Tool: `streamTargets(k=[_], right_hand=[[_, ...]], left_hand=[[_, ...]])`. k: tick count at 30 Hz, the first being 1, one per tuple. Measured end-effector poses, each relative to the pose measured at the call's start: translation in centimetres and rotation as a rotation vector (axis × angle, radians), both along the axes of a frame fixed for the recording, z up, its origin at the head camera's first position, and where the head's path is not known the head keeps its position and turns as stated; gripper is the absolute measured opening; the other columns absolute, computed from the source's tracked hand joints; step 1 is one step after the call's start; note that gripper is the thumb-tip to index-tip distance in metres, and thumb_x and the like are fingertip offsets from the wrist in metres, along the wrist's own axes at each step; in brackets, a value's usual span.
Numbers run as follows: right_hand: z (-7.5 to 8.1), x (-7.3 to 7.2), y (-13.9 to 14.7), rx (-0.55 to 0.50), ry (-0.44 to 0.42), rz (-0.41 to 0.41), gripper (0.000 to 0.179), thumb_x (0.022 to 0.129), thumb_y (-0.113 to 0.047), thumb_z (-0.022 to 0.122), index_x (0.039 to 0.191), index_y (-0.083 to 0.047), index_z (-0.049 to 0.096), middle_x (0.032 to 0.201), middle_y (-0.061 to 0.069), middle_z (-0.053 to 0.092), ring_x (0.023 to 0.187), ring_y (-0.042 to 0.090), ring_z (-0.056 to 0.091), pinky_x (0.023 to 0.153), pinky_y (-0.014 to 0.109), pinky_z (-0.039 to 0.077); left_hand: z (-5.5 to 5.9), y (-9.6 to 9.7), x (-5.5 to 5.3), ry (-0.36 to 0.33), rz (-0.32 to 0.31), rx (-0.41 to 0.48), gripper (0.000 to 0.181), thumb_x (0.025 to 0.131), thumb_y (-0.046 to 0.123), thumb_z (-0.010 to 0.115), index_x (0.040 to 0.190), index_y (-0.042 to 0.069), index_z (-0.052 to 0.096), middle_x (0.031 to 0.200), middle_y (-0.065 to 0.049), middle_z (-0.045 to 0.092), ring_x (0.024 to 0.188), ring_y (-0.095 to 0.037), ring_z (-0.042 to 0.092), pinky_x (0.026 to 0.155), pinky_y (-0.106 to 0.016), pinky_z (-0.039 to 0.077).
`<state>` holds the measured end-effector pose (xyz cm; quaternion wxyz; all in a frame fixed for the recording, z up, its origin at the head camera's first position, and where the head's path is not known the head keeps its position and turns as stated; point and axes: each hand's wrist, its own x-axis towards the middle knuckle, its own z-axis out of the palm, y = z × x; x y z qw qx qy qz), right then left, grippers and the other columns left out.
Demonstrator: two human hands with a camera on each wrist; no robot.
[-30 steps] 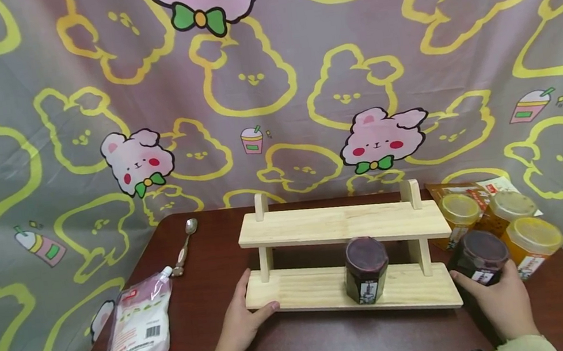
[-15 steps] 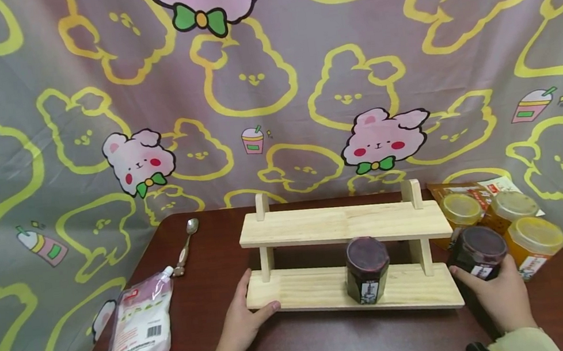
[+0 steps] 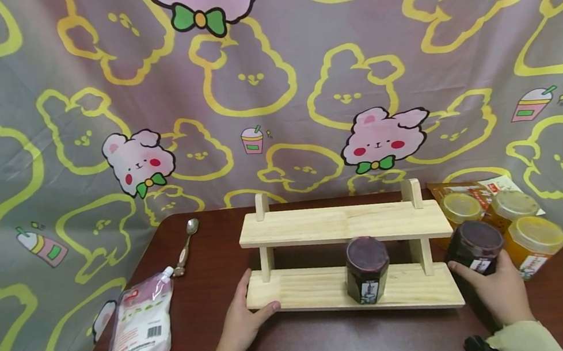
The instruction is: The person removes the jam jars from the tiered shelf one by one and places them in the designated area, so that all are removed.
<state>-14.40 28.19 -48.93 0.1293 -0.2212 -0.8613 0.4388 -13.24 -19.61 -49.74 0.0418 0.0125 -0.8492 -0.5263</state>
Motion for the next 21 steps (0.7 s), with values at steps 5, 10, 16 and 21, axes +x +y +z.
streamTargets(k=[5, 10, 16, 21], right_hand=[[0.03, -0.10, 0.20, 0.009, -0.010, 0.020, 0.088, 0.085, -0.040, 0.081, 0.147, 0.004, 0.036, 0.138, 0.035, 0.048, 0.127, 0.054, 0.044, 0.104, 0.067, 0.033], [-0.03, -0.11, 0.33, 0.015, -0.009, 0.031, 0.088, 0.086, -0.041, 0.079, 0.148, 0.003, 0.036, 0.138, 0.035, 0.048, 0.126, 0.055, 0.044, 0.103, 0.067, 0.033], [-0.08, -0.10, 0.38, 0.027, -0.009, 0.049, 0.087, 0.088, -0.039, 0.077, 0.150, 0.003, 0.032, 0.140, 0.036, 0.046, 0.127, 0.056, 0.042, 0.104, 0.068, 0.032], [-0.08, -0.25, 0.38, 0.020, -0.017, 0.050, 0.088, 0.091, -0.037, 0.074, 0.154, 0.001, 0.026, 0.144, 0.037, 0.043, 0.131, 0.057, 0.039, 0.106, 0.069, 0.029]], left_hand=[[-0.03, -0.01, -0.02, -0.004, 0.003, -0.001, 0.107, 0.075, 0.032, 0.090, 0.157, 0.003, 0.028, 0.155, -0.024, 0.038, 0.142, -0.040, 0.037, 0.115, -0.059, 0.028], [0.00, -0.03, -0.04, -0.010, 0.003, 0.003, 0.107, 0.075, 0.032, 0.090, 0.157, 0.004, 0.028, 0.156, -0.023, 0.038, 0.142, -0.040, 0.037, 0.115, -0.058, 0.028], [-0.04, -0.03, 0.01, -0.007, -0.001, 0.004, 0.107, 0.075, 0.032, 0.090, 0.157, 0.003, 0.028, 0.155, -0.024, 0.038, 0.142, -0.040, 0.037, 0.115, -0.059, 0.028], [-0.09, -0.03, -0.01, -0.003, -0.003, 0.005, 0.107, 0.075, 0.033, 0.090, 0.157, 0.003, 0.027, 0.155, -0.024, 0.039, 0.141, -0.040, 0.038, 0.114, -0.059, 0.029]])
